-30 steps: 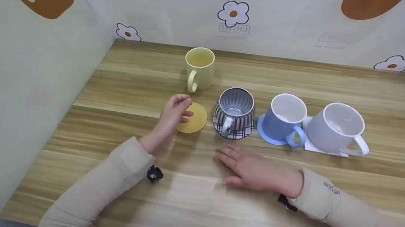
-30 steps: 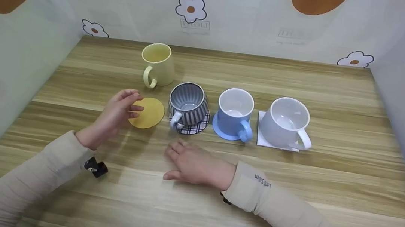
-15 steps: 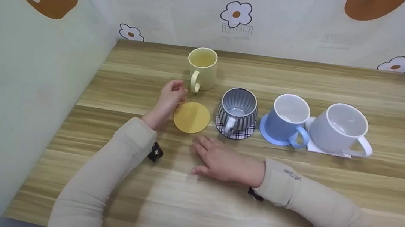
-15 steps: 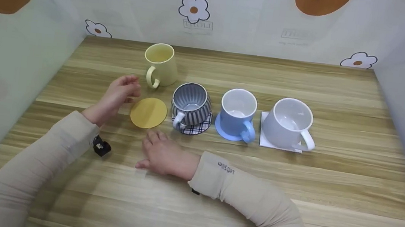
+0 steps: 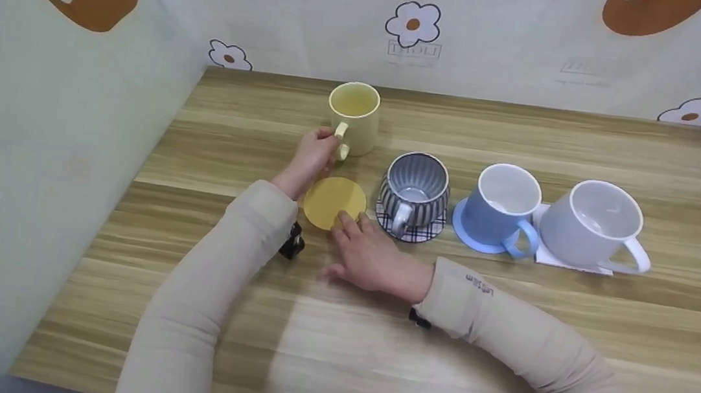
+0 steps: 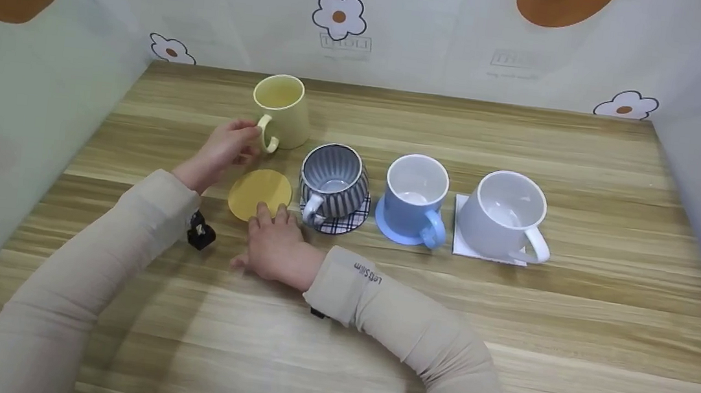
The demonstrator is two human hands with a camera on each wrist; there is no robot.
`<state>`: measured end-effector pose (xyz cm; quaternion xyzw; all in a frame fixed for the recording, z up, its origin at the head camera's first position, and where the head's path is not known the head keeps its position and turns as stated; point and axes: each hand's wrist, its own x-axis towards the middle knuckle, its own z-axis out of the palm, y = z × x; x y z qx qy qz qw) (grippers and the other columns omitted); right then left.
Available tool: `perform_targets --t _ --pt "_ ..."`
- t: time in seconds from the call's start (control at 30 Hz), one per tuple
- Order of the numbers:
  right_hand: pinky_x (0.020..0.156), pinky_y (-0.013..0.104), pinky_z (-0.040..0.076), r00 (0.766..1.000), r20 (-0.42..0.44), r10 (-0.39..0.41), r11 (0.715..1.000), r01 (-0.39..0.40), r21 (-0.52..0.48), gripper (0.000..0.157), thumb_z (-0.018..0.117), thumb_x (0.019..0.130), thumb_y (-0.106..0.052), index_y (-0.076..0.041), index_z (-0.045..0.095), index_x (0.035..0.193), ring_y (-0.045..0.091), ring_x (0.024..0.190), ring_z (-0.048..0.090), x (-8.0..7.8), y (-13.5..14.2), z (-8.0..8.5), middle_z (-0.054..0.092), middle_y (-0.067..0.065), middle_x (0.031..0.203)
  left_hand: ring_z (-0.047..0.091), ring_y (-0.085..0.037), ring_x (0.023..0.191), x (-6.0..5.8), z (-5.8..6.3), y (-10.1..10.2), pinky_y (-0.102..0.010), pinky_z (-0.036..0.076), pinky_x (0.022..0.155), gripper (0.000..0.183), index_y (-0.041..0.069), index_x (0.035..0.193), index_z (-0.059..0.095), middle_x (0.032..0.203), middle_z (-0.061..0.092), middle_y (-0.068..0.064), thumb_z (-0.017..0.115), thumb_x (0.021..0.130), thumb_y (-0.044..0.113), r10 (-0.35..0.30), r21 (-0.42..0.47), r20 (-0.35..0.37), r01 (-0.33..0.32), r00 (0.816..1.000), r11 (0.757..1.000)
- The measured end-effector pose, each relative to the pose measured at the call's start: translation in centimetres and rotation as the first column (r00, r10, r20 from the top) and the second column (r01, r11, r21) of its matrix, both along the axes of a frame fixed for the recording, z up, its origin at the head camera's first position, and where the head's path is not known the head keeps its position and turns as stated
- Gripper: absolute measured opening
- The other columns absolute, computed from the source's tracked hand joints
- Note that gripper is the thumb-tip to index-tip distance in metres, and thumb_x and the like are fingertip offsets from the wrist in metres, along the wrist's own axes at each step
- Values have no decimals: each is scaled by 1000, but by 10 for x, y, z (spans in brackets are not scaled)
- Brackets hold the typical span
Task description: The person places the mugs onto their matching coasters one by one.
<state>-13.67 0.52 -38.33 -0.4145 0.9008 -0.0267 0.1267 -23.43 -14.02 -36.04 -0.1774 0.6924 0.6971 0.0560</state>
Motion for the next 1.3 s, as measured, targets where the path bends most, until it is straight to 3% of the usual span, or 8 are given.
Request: perform_targets --t 0.17,0.3,0.53,0.7,0.93,1.13,1.3 --pt "108 48 24 1000 4 -15 1000 15 24 78 48 87 -56 3 36 138 45 129 30 -4 0 -3 27 22 145 33 -5 47 -7 -2 3 -16 27 40 26 -1 117 46 61 37 3 44 95 14 -6 -37 15 6 1000 999" --pt "108 47 25 1000 -16 -4 999 5 53 76 47 87 -56 2 39 136 44 128 30 -5 -2 -6 32 21 143 35 -5 45 -11 -5 4 -16 27 39 16 3 97 48 56 37 3 43 96 18 -7 -55 36 9 999 998" --pt "104 45 31 996 -81 30 997 -24 74 74 49 85 -57 2 46 131 40 123 37 -5 -4 -9 39 19 136 40 -7 45 -14 -14 5 -18 31 40 27 5 86 51 72 49 -1 41 97 28 -22 -46 21 23 1000 999" --pt "94 42 40 994 -109 32 999 -29 31 70 54 83 -56 3 53 121 35 111 45 -5 -5 -8 46 17 122 33 -4 41 -14 -18 8 -17 24 38 33 8 78 46 64 42 1 35 99 31 -22 25 7 22 1000 999" --pt "93 43 41 996 -87 20 998 -15 58 72 54 83 -56 3 50 125 34 112 45 -7 -7 -10 45 16 124 24 -5 42 -15 -19 17 -17 19 41 30 10 76 40 62 34 3 31 101 24 68 64 -20 -67 997 996" --pt "89 40 43 991 -131 39 998 -33 45 70 56 82 -55 2 53 122 31 105 48 -8 -6 -10 47 15 118 33 -11 60 -15 -22 20 -18 26 55 31 10 72 40 66 35 2 33 101 20 139 35 -104 -136 985 990" --pt "86 37 44 978 -200 64 997 -52 62 70 57 81 -56 2 54 120 29 101 48 -7 -5 -12 47 14 114 34 -15 70 -13 -22 19 -19 27 61 30 10 74 41 71 35 0 33 100 21 158 36 -125 -155 979 987"
